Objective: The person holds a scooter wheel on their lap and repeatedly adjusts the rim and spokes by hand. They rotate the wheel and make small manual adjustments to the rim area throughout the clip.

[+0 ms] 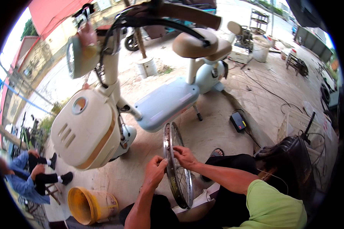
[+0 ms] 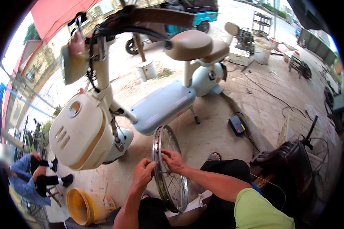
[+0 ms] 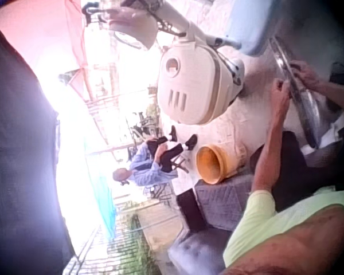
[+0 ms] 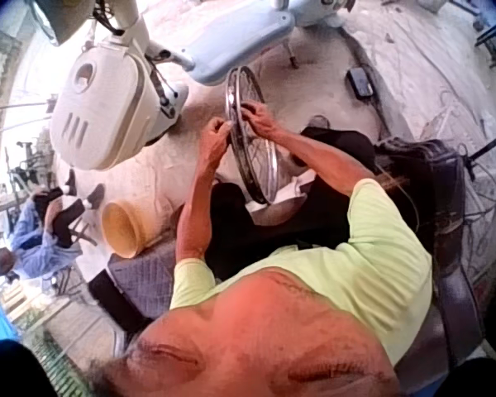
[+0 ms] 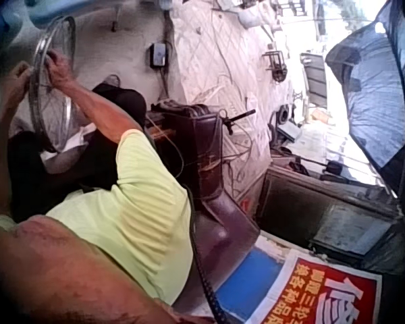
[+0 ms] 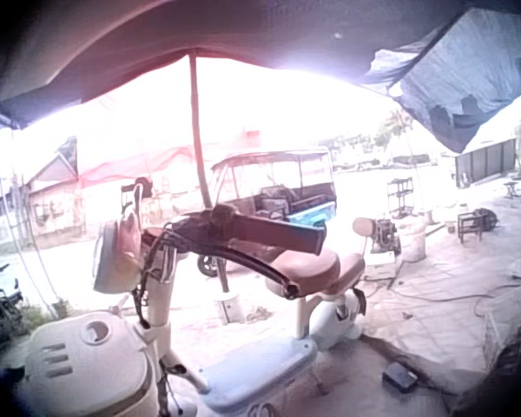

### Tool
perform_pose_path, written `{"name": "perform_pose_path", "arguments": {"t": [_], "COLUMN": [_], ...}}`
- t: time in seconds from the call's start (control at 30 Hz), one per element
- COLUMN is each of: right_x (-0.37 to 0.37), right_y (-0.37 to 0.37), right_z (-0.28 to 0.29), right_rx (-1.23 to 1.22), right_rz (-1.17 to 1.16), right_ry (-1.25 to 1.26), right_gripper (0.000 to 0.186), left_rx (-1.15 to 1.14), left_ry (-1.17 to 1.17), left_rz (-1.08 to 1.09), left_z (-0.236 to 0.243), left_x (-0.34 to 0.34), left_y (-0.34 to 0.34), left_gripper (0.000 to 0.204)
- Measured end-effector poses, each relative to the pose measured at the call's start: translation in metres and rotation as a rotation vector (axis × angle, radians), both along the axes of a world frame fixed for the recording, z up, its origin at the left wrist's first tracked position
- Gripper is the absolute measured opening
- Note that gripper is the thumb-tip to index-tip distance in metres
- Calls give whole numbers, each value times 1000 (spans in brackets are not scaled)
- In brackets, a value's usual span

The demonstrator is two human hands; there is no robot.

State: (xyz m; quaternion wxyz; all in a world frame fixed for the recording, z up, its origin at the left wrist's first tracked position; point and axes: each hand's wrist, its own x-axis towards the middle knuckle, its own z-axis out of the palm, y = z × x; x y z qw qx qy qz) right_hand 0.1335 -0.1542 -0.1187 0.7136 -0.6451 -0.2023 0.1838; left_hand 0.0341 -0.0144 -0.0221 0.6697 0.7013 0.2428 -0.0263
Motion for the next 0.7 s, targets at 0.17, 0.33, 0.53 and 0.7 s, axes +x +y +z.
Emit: {"name": "perform_pose_path", "arguments": {"t": [0.17, 0.33, 0.53, 0.7], "right_x": [-5, -11, -17, -14], "right_y": [-8, -13, -6, -6], "right_z": [5, 18, 28, 26], "right_rx": [24, -72, 87, 85], "right_rz": [16, 69, 162, 236], "right_ry": [1, -45, 148, 137], "right_gripper": [21, 18, 17, 19], "left_rx": [28, 218, 463, 527], "left_ry": [-51, -42, -141, -165], "left_rz": [-67, -185, -48, -175], "left_z": [-5, -2, 27, 24], "left_x": [-4, -13, -15, -7], "left_y": [0, 6, 6, 11], "left_gripper": [22, 27, 30, 36]}}
